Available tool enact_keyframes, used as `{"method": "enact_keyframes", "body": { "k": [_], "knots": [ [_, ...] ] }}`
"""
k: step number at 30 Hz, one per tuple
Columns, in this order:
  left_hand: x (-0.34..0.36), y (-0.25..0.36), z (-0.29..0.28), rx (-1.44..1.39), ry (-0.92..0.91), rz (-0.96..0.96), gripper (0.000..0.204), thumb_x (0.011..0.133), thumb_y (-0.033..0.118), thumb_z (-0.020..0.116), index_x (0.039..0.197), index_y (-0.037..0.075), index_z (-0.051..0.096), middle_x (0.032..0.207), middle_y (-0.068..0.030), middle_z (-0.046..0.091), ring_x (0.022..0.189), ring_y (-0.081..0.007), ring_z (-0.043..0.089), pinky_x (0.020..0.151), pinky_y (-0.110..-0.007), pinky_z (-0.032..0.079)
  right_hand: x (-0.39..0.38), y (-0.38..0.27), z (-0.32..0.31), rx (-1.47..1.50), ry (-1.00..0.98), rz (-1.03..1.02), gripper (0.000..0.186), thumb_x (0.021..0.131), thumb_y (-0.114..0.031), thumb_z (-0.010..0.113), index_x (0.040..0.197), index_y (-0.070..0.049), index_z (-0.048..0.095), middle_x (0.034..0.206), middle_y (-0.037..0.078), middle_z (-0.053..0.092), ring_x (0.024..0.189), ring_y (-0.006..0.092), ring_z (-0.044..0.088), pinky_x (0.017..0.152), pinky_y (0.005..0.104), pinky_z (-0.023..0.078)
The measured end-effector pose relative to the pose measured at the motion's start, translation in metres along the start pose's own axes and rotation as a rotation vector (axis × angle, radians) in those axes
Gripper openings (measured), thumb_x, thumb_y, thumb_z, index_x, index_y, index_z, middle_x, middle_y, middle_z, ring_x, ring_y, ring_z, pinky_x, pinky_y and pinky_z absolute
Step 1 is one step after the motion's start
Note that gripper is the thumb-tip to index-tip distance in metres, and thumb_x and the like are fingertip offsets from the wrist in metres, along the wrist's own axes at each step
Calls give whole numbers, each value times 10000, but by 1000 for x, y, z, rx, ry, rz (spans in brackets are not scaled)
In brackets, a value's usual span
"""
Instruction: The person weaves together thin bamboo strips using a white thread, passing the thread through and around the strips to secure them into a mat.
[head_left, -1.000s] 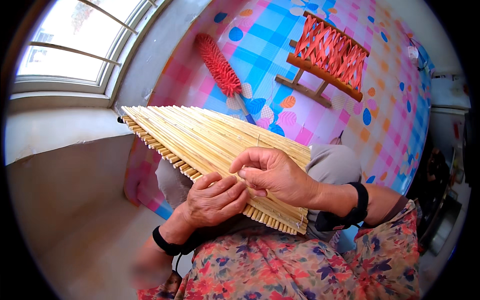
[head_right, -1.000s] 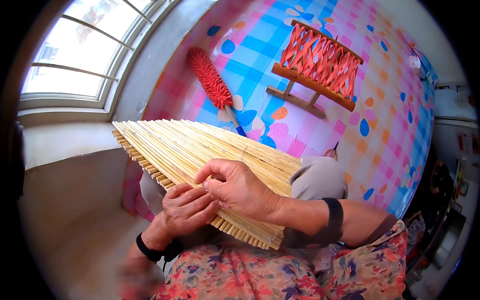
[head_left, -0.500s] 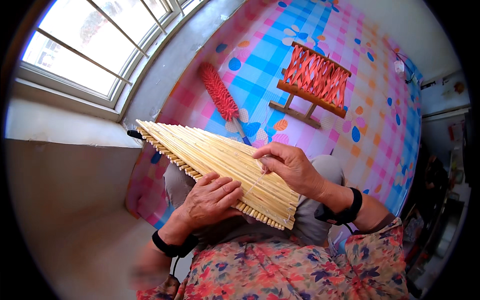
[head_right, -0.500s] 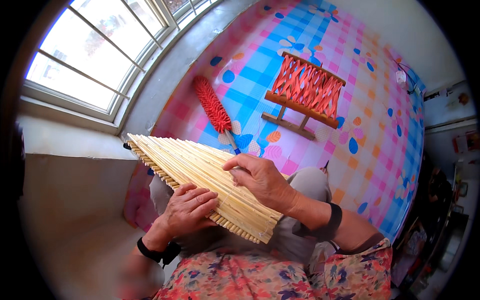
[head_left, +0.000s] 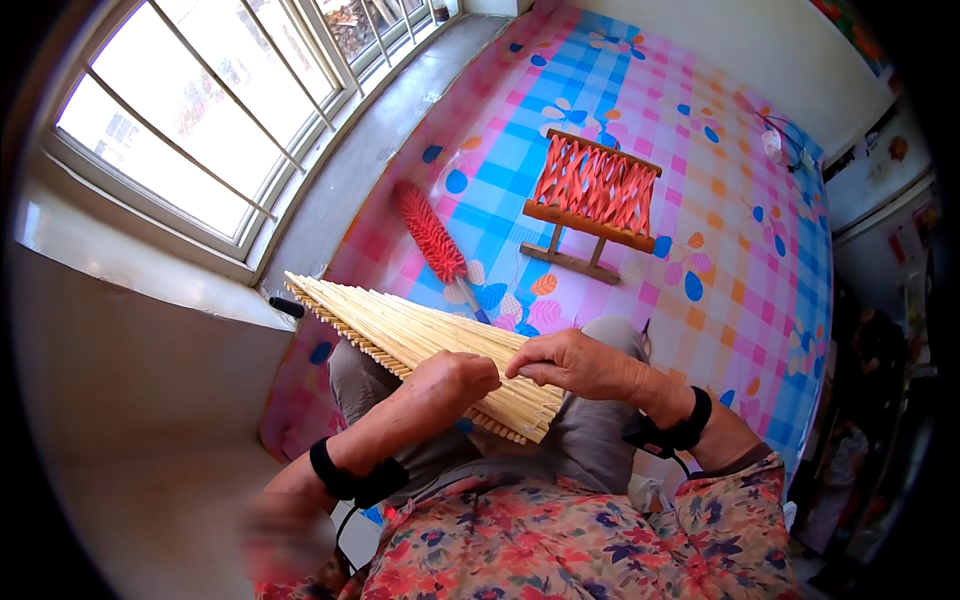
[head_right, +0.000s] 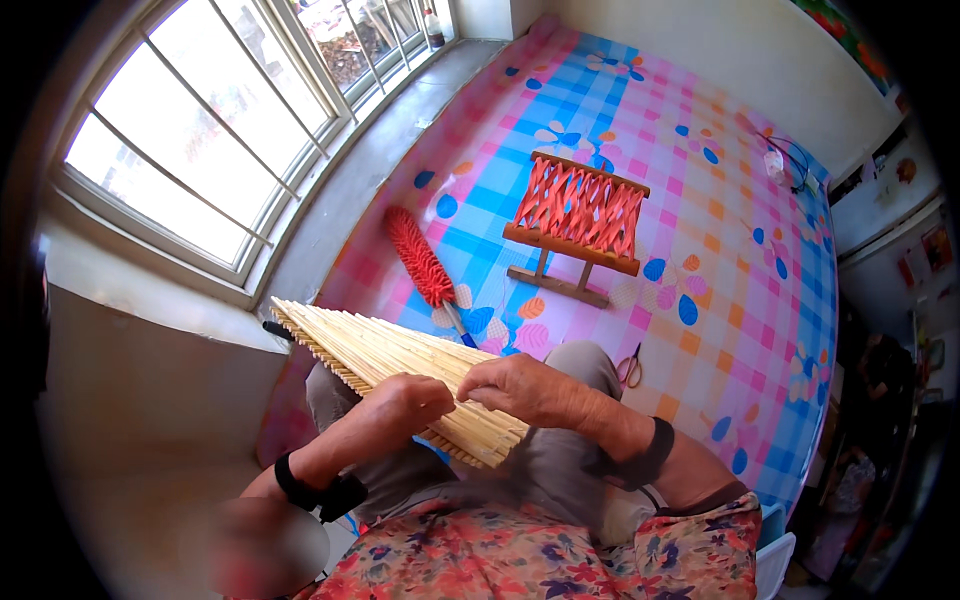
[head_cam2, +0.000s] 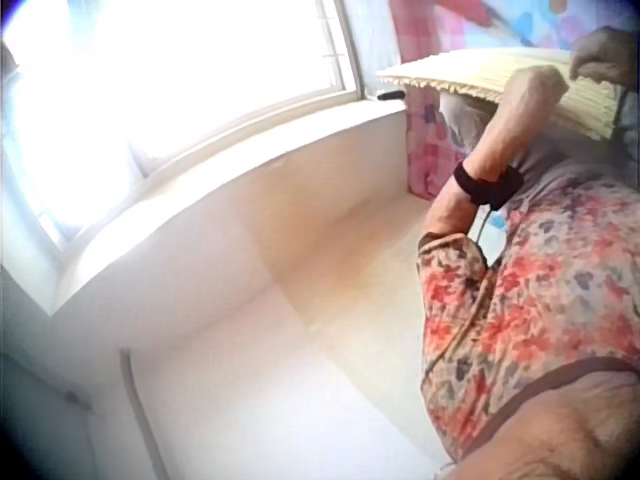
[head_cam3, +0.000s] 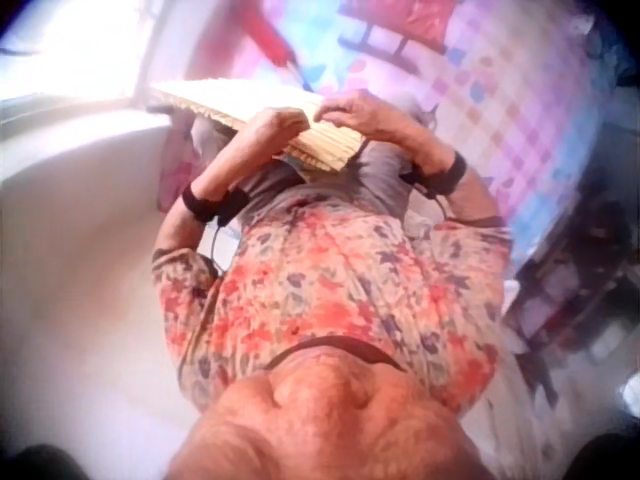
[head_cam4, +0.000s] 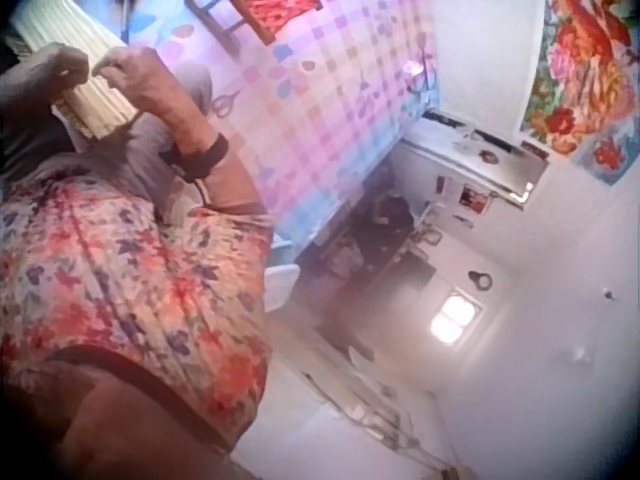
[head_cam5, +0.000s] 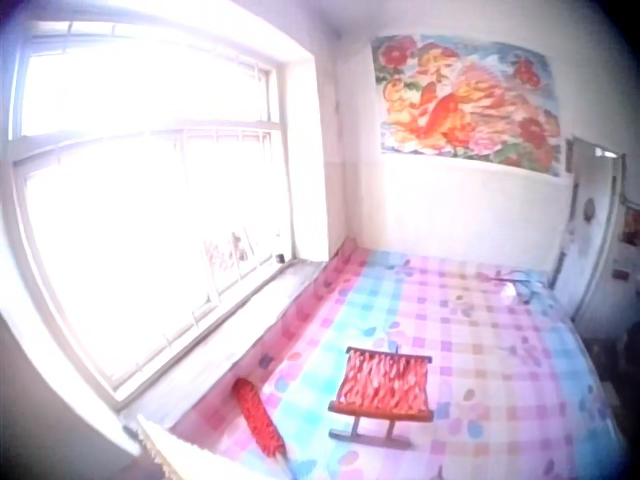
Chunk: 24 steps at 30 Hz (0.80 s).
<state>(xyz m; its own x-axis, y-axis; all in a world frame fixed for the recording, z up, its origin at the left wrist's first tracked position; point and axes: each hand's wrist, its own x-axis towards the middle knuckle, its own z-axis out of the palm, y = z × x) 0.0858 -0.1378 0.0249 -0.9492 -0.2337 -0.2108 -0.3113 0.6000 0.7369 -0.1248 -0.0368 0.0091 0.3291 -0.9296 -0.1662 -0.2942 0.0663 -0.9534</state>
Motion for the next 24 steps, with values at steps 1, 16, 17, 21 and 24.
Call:
{"method": "enact_keyframes", "body": {
  "k": [1,16,17,21,24],
  "knots": [
    [2,4,-2,-41,78,-13,103,872,75,588,924,-7,622,804,-130,638,749,-291,624,678,-345,491,-4,0,-1,3,4,-7,213,911,-170,565,1047,-29,647,899,128,659,824,209,627,768,318,488],
    [21,73,-34,200,162,-31,65,888,78,565,908,25,595,790,-144,607,794,-357,587,738,-413,457,-6,2,8,-83,440,-336,439,790,-106,702,1180,-11,524,1118,169,565,1056,327,576,915,379,458],
    [21,71,-36,236,181,27,65,885,84,567,898,26,594,789,-144,606,789,-351,589,739,-410,455,-10,-3,5,-220,520,-378,504,788,-91,705,1242,-15,500,1138,174,568,1067,320,575,933,384,449],
    [25,71,-39,316,173,141,55,860,87,585,835,40,567,738,-128,580,765,-313,596,717,-392,448,-4,-14,6,31,517,-463,486,829,-104,684,1271,-10,504,1078,137,620,974,229,615,871,341,476],
    [25,69,-38,321,183,226,74,840,75,598,800,57,538,710,-105,559,752,-293,600,694,-378,440,-5,6,12,404,204,-135,353,880,-127,654,1203,-13,569,898,46,653,775,106,606,710,254,494]
  ]
}}
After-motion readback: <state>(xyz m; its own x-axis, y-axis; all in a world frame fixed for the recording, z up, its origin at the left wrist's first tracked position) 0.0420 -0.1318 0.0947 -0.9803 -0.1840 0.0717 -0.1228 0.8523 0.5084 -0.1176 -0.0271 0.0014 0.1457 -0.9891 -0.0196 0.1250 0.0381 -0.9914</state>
